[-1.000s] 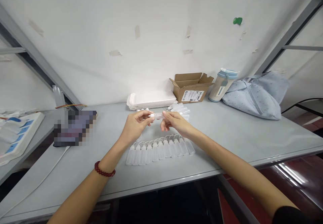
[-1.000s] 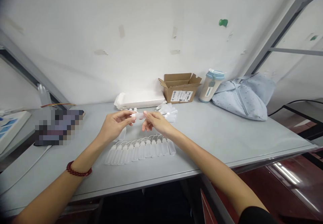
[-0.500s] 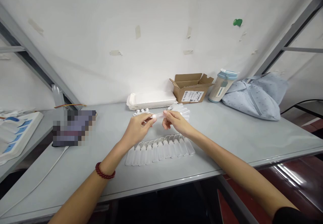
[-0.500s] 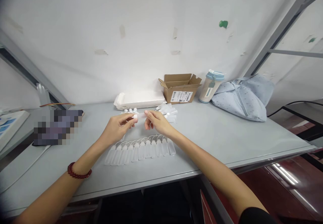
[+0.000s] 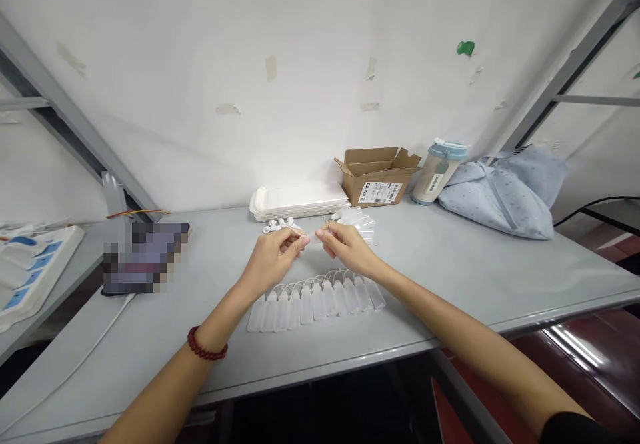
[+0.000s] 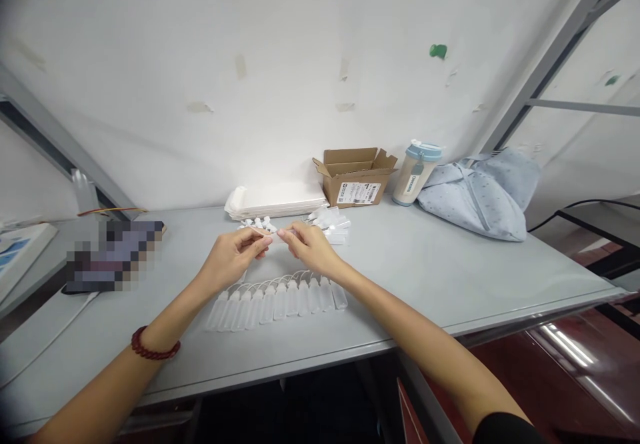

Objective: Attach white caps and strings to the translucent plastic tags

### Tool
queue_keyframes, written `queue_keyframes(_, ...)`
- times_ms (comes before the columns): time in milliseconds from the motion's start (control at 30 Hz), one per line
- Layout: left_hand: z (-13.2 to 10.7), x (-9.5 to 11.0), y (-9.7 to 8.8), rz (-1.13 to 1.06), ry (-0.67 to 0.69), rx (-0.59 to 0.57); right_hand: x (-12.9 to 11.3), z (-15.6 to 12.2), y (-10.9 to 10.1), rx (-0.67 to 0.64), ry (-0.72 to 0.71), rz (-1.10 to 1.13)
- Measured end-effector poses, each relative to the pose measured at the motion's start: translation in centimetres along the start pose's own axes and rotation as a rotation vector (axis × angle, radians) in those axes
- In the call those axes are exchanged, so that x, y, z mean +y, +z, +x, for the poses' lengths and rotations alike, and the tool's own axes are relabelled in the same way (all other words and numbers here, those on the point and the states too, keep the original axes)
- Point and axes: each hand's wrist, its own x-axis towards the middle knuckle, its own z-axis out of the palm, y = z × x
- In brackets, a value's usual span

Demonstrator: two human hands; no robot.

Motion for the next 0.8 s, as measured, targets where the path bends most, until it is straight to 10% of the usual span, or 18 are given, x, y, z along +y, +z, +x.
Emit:
queue_keyframes(533,0.2,0.1,0.0,-0.371,-0.292,-0.065,-0.5,-0.3,0.2,0.096,-0.045,0.082)
queue_keyframes(800,-0.1,1.0,-0.2,-0.103,-0.084,-0.071,-0.5,-0.2,-0.1,0.108,-0.011,0.076)
